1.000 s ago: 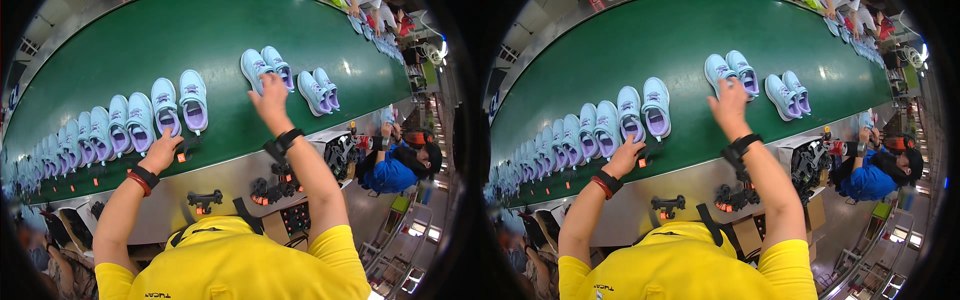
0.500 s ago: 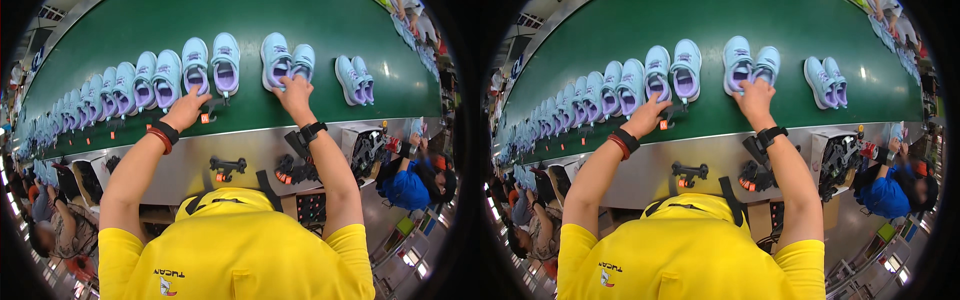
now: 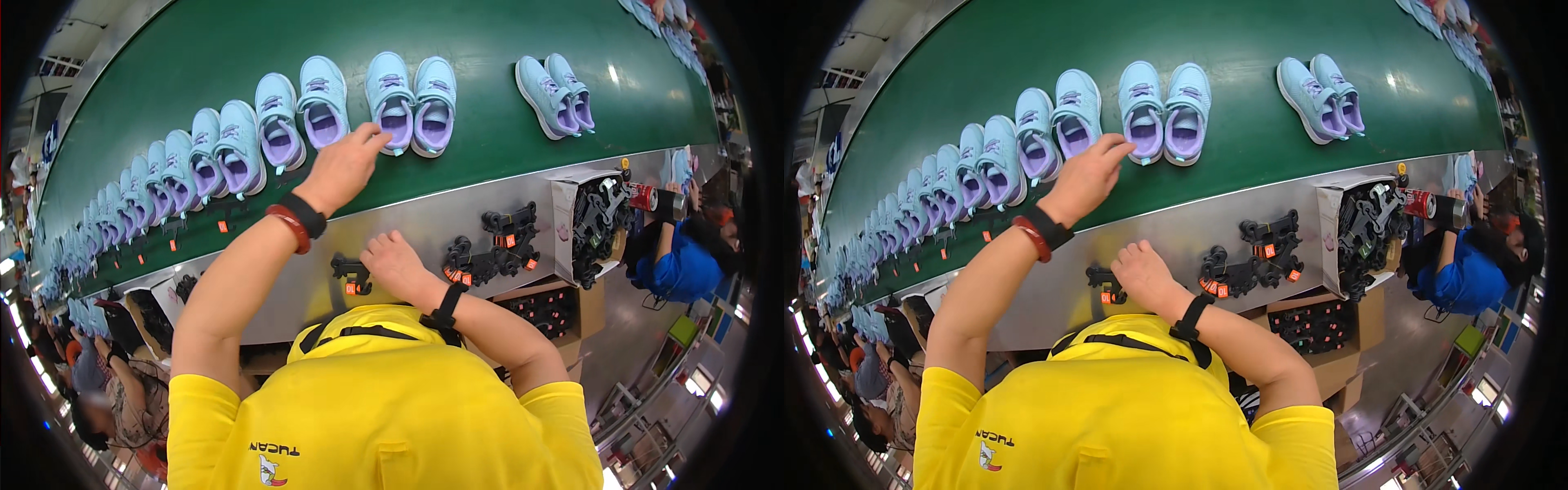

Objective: The person attaches plastic security tags to pairs of light blue sneakers moving along a green conveyor belt. They pick up tags from a nearby box and clip them onto the shoes' tongues or laces, then push the shoes forward. The person also briefly handles a cardboard box at the end of the clip.

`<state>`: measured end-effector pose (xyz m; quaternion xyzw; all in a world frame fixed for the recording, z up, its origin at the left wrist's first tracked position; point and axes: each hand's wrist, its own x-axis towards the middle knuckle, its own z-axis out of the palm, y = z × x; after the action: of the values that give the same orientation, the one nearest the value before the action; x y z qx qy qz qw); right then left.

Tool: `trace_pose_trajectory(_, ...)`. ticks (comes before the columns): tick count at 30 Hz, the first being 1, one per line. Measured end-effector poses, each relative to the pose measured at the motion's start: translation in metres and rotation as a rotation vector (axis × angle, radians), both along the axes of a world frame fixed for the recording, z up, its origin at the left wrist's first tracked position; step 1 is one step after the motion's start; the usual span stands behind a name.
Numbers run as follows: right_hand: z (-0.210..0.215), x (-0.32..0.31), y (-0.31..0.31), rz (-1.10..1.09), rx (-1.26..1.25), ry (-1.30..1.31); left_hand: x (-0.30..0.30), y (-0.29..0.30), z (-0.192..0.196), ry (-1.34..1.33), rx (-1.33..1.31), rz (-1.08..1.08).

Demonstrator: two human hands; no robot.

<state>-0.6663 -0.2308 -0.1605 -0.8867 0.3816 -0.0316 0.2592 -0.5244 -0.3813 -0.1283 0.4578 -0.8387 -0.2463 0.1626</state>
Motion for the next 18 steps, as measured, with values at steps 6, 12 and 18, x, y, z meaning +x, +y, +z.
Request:
trace_pose_trajectory(6, 0.003, -0.011, -0.005, -0.1, 0.143, -0.091, -0.014, -0.015, -0.047, -0.035, 0.141, -0.006)
trace_pose_trajectory(12, 0.008, -0.049, -0.036, -0.804, 0.972, -0.786, -0.012, -0.011, -0.049, -0.059, 0.164, -0.053)
trace_pose_trajectory(18, 0.016, -0.059, -0.063, -1.032, 1.024, -0.931, -0.013, -0.01, -0.049, -0.007, 0.14, -0.027)
